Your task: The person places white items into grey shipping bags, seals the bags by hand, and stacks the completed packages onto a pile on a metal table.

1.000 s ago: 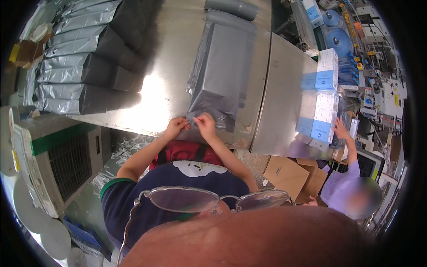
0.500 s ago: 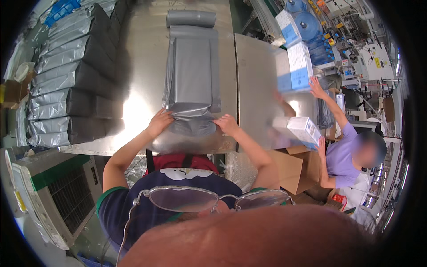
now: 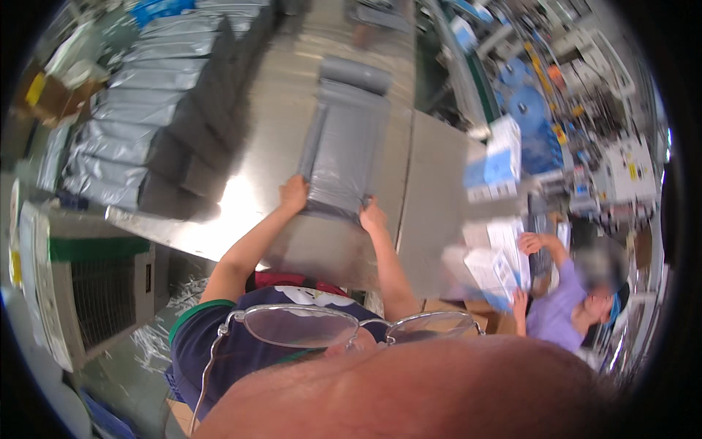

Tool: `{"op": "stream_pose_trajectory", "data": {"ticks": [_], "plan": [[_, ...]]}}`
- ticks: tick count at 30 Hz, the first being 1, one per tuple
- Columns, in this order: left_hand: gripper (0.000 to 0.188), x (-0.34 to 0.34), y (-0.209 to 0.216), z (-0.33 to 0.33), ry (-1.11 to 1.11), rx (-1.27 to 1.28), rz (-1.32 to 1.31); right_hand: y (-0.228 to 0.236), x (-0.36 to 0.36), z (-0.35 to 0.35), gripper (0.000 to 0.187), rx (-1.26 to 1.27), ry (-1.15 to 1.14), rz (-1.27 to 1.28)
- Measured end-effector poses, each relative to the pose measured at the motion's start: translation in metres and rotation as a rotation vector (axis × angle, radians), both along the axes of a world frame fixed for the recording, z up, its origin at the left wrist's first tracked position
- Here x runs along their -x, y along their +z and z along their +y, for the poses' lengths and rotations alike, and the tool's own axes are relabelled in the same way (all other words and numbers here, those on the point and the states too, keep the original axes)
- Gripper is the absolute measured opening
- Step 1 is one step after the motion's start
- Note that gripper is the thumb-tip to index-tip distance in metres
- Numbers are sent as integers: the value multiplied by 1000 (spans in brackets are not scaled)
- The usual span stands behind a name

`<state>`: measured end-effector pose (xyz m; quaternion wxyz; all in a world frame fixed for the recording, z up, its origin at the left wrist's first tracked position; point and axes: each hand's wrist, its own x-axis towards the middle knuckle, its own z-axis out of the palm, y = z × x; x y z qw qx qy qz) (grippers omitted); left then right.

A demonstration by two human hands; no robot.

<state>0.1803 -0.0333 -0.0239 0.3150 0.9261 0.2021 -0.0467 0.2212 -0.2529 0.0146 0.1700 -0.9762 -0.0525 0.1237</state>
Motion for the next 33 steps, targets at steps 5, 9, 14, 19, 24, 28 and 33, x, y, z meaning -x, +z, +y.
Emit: {"op": "stream_pose_trajectory", "data": {"ticks": [5,9,14,19,24,28,33], "plan": [[92,1,36,8,8,975,-12,-9,39,-2,59,76,492,-227],[106,76,92,77,-367,649,-80,44,78,0,83,-421,301,126],[96,218,181,158,-590,-435,115,41,81,45,105,-511,527,205],[93,280,181,232,-671,-666,197,46,140,181,96,-231,1187,326],[72,315,157,341,-403,-783,262,31,178,277,83,-564,995,395],[43,330,115,390,138,-1095,107,1,196,300,76,-914,1104,531],[54,347,71,342,975,-466,-786,-7,137,200,50,-850,754,488]]}}
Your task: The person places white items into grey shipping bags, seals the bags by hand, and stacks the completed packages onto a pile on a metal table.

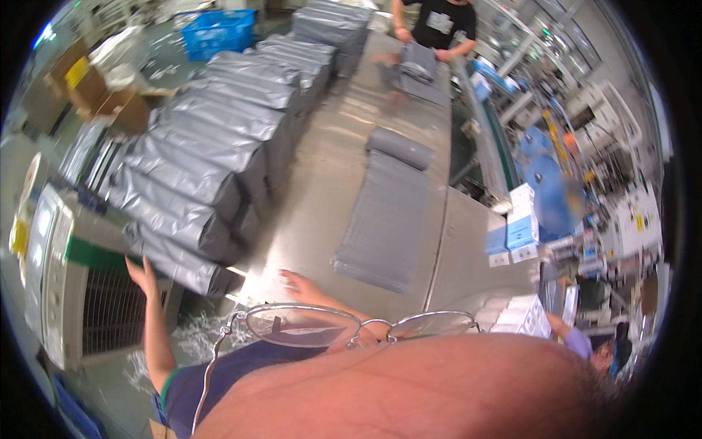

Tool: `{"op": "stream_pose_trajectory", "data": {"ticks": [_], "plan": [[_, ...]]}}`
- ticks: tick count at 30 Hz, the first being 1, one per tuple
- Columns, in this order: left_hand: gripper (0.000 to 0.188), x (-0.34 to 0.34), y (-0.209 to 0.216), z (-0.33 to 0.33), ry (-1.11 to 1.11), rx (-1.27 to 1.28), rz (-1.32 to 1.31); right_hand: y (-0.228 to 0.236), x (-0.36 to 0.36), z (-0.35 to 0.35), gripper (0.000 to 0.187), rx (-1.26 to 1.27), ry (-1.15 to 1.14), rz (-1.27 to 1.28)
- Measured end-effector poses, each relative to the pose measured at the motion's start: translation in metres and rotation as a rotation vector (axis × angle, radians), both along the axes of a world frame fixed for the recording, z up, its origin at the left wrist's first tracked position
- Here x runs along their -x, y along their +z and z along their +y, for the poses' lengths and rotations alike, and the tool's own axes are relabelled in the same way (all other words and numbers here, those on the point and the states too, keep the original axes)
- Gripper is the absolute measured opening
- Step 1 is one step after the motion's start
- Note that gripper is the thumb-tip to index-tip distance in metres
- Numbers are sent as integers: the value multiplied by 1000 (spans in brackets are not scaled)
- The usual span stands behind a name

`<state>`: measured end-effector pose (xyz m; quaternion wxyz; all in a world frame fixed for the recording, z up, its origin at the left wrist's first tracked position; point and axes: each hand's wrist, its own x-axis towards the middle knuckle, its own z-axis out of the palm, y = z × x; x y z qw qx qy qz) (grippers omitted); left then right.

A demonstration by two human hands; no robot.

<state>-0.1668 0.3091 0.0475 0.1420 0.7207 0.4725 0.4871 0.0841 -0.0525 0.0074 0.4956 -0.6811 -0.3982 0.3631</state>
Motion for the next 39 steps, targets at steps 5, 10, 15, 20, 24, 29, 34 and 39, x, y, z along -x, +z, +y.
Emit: {"op": "stream_pose_trajectory", "data": {"ticks": [5,10,15,20,24,29,34,39], "plan": [[54,-52,-23,-66,-301,1174,-771,3,-75,-176,39,221,-729,-115],[41,-45,-38,-51,-177,984,-657,40,-167,-325,45,295,-1061,-927],[34,-45,-84,-96,-70,484,2,87,-263,-459,64,506,-1487,-1010],[27,-53,-165,-199,-311,581,476,114,-316,-578,79,1116,-1624,-656],[22,-20,-182,-243,-327,658,511,117,-338,-585,100,1266,-1502,-437],[15,-10,-162,-246,-427,341,768,85,-351,-600,104,1272,-1351,-317],[21,-169,-44,-277,-722,764,222,56,-345,-614,97,705,-1250,-182],[22,-233,-62,-285,-808,672,258,7,-347,-579,93,247,-1043,14]]}}
